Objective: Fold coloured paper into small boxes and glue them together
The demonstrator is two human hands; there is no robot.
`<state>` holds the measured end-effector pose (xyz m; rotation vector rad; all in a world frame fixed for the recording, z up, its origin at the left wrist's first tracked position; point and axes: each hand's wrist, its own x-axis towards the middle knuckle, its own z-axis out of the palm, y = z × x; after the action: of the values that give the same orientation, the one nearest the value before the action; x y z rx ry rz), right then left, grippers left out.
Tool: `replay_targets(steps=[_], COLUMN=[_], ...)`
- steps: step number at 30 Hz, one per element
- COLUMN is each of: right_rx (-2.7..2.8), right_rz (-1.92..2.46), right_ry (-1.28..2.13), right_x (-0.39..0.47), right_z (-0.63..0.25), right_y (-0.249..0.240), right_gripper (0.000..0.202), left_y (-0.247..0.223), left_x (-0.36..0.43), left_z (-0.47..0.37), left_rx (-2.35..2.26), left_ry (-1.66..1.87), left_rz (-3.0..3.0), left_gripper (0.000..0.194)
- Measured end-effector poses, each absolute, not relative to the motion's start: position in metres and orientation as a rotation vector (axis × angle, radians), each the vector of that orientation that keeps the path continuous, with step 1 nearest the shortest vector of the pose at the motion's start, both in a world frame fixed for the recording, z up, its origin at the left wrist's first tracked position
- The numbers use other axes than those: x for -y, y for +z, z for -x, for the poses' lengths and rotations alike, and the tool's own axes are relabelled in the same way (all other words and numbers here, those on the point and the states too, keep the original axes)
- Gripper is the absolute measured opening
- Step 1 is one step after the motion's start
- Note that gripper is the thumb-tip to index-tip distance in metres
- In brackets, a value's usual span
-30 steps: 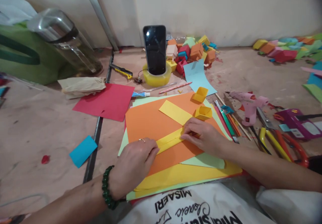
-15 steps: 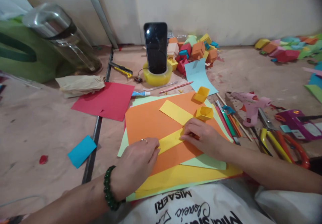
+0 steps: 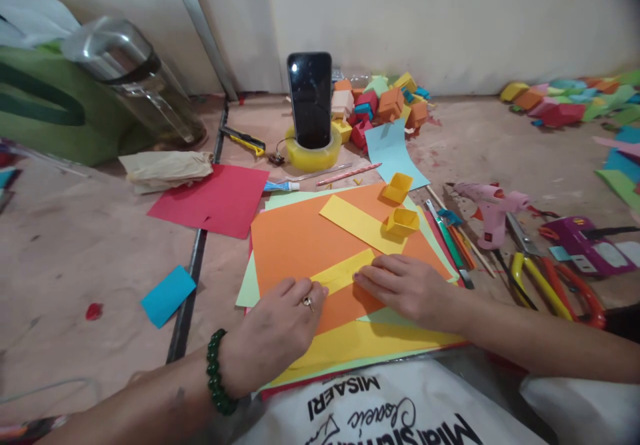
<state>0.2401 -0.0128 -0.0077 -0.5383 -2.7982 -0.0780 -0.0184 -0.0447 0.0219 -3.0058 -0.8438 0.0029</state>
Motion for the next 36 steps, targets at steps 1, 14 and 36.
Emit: replay_targets(steps=[1, 14, 36], right_rx=[2.803, 2.794, 2.678], right_rz=[0.538, 0.564, 0.939], right_ry=[-0.081, -0.077, 0.378], right_x=[0.013, 0.015, -0.01], right_z=[-0.242, -0.245, -0.23], right_y=[-0.008, -0.004, 0.003], right_gripper=[0.029, 0.027, 0.028], left_y=[0.021, 0.01, 0.035], left_x=[0.046, 0.053, 0.024], left_z=[0.021, 0.035, 0.005], left_rx=[0.833, 0.855, 1.736], left_ry=[-0.038, -0.131, 0.18], left_rz=[3.008, 3.012, 3.011], left_gripper=[0.038, 0.035, 0.022])
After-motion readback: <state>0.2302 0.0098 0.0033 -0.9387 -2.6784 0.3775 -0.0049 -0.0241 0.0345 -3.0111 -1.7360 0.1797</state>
